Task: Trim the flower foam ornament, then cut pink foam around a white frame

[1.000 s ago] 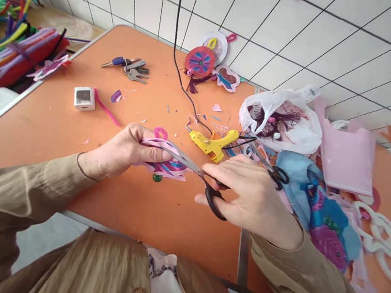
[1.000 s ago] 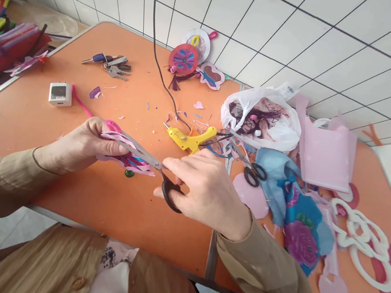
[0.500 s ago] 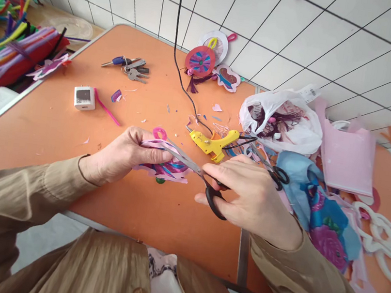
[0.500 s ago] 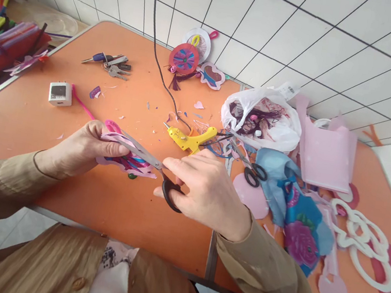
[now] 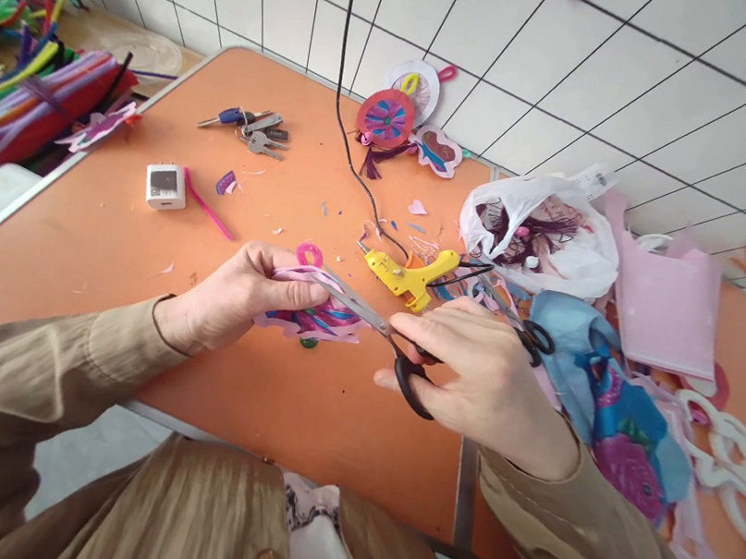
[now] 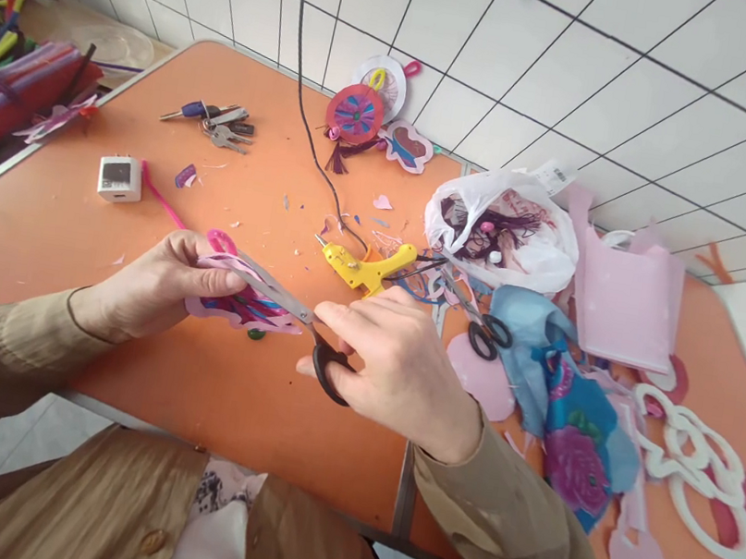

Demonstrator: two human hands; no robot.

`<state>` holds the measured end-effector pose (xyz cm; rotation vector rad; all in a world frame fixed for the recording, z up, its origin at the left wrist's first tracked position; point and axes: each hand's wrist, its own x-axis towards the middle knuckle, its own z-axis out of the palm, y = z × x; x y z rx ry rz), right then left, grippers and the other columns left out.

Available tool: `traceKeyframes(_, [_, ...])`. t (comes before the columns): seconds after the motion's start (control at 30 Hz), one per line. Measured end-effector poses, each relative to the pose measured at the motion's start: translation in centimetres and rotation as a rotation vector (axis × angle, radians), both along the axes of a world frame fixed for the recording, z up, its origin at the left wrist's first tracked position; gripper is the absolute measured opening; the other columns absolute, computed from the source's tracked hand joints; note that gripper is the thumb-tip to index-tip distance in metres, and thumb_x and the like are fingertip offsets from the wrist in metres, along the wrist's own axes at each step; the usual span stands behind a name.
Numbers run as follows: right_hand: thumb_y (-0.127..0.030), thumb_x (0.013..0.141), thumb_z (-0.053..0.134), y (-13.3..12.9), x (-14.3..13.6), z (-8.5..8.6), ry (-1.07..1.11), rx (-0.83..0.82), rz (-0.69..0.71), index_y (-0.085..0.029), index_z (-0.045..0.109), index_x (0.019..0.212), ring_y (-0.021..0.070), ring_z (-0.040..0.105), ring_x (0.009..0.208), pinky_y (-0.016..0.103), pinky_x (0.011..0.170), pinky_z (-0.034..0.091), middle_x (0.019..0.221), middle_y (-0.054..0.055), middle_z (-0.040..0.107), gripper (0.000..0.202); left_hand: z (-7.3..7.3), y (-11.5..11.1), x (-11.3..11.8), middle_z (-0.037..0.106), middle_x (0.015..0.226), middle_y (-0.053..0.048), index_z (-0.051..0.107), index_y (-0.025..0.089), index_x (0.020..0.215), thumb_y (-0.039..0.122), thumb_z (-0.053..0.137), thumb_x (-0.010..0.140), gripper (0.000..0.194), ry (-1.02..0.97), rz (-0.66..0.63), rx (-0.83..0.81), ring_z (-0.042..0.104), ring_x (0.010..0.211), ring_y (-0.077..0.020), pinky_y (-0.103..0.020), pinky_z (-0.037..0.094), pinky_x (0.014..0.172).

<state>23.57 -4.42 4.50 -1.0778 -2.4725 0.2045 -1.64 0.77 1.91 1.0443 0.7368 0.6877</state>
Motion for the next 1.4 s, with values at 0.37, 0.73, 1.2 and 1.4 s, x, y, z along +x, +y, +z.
traceKeyframes(0.37, [-0.022,0.09,0.07,0.0,0.0,0.5,0.047,-0.025,-0.052,-0.019,0.059,0.093,0.0147,0.06,0.06,0.032,0.067,0.044,0.068,-0.002,0.065,0.011,-0.4,-0.2,0.2,0.079,0.075,-0.009,0.081,0.014,0.078,0.037,0.089,0.072,0.025,-0.143,-0.011,-0.218,0.075,0.064,-0.0221,-0.027,0.059,0.055])
traceKeyframes(0.73, [-0.023,0.085,0.07,0.8,1.5,-0.2,0.175,-0.147,-0.094,-0.02,0.057,0.108,0.0187,0.064,0.079,0.033,0.078,0.047,0.086,0.002,0.067,0.026,-0.4,0.0,0.5,0.077,0.068,-0.009,0.077,0.011,0.077,0.037,0.089,0.072,0.028,-0.105,0.029,-0.189,0.07,0.05,-0.0197,-0.025,0.052,0.044])
traceKeyframes(1.2, [-0.024,0.073,0.079,0.7,1.0,1.1,-0.064,-0.231,-0.009,-0.013,0.065,0.083,0.0156,0.051,0.061,0.034,0.069,0.036,0.069,-0.001,0.062,0.02,0.6,0.1,0.5,0.078,0.071,-0.005,0.077,0.014,0.073,0.036,0.091,0.069,0.026,0.086,0.104,0.188,0.076,0.065,-0.02,-0.024,0.061,0.059])
traceKeyframes(1.4, [-0.029,0.076,0.077,0.6,0.5,1.1,-0.074,-0.251,0.006,-0.013,0.067,0.085,0.0148,0.05,0.061,0.032,0.068,0.034,0.068,-0.002,0.059,0.021,-0.4,0.0,0.4,0.08,0.078,-0.006,0.077,0.015,0.078,0.04,0.088,0.073,0.028,0.106,0.123,0.292,0.079,0.072,-0.024,-0.028,0.064,0.063])
